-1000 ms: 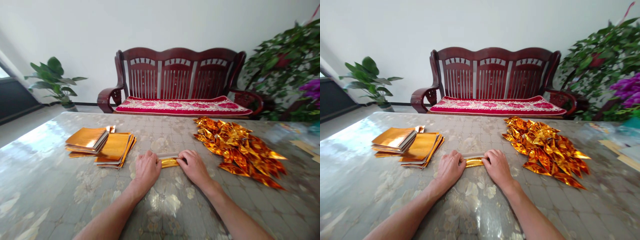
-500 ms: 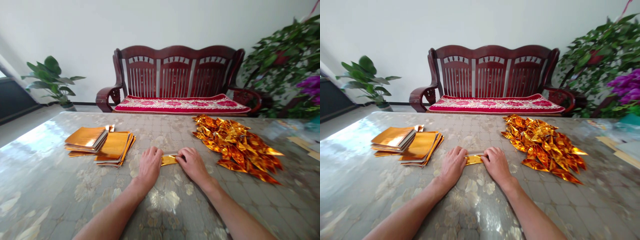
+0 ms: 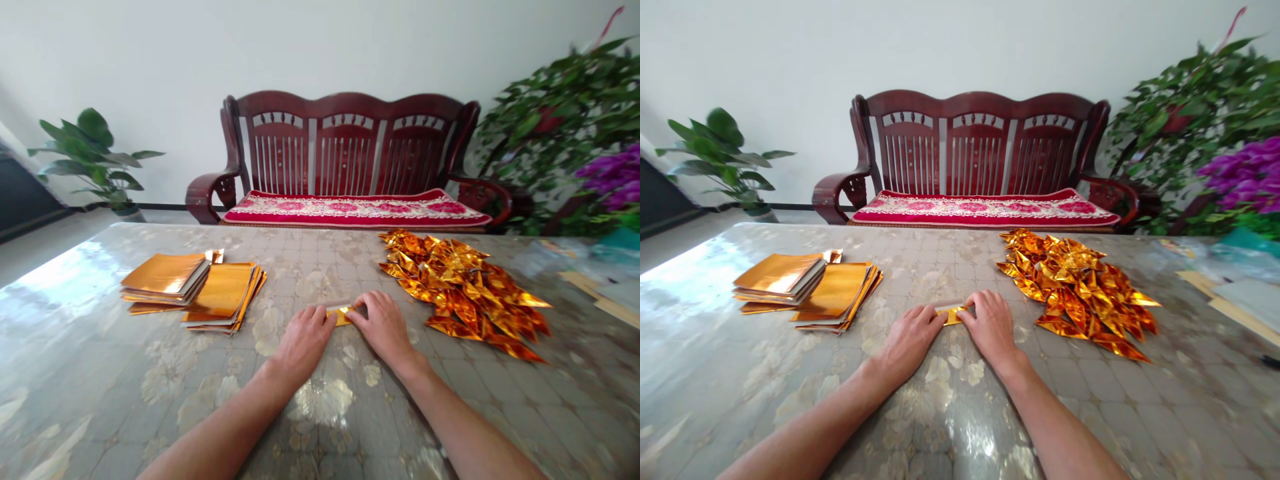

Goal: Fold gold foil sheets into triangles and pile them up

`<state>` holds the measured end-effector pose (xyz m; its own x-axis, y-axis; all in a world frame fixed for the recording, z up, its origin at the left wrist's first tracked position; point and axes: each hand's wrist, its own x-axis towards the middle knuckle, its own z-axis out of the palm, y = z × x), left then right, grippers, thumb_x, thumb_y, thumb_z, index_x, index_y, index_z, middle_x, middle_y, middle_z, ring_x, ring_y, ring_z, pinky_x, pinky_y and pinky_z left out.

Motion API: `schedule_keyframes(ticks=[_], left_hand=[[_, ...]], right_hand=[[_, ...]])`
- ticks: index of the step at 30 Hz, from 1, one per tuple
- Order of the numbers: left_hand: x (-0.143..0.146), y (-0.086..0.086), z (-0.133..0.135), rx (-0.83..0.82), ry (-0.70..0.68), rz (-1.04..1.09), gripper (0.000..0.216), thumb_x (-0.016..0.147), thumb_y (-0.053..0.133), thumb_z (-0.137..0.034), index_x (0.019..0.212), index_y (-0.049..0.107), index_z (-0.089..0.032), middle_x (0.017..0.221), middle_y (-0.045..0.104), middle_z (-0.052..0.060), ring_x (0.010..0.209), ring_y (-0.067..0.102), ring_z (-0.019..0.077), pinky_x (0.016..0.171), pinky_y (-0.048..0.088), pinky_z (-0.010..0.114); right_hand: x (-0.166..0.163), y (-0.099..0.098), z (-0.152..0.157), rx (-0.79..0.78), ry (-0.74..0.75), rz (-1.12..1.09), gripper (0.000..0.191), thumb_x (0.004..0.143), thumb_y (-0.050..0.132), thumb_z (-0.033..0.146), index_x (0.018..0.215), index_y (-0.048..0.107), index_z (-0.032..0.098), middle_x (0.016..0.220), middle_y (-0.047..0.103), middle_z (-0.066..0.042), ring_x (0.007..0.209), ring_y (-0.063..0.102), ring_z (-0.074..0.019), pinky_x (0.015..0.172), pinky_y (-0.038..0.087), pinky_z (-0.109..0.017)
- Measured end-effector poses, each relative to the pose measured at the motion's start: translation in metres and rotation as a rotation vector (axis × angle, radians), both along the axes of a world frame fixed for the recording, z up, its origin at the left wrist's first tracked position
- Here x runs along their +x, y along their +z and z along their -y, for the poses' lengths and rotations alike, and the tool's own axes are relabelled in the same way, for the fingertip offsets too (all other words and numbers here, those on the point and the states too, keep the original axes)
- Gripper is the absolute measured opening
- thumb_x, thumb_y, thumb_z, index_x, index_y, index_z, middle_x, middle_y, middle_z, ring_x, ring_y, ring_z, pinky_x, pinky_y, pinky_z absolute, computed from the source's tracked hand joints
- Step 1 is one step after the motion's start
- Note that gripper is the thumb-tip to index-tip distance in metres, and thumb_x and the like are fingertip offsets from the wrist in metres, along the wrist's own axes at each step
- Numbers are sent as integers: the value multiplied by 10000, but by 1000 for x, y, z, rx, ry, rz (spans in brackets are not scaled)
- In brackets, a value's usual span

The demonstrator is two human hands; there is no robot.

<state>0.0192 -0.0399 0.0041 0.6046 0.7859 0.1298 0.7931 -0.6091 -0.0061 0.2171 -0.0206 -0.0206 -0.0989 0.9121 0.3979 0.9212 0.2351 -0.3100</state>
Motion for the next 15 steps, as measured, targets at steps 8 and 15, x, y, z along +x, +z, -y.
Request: schedule_keyframes(ticks=[8,15], left_hand=[[2,0,5,-55,50,-34,303,960,515,-164,1261,530,-199,1096,609,77,1040,578,245,865,537,364],[5,-1,9,-83,71,-47,271,959,491,-147,1223,545,-178,1115,604,103,1043,574,243,872,527,360]], right_hand=[[2,1,0,11,-13,-23,112,869,661,318,857,605,222,885,664,-37,877,566,-242,784,405,-352],[0,6,6,71,34,23,97,893,619,257,802,632,226,860,663,-42,880,562,-236,783,405,-352]])
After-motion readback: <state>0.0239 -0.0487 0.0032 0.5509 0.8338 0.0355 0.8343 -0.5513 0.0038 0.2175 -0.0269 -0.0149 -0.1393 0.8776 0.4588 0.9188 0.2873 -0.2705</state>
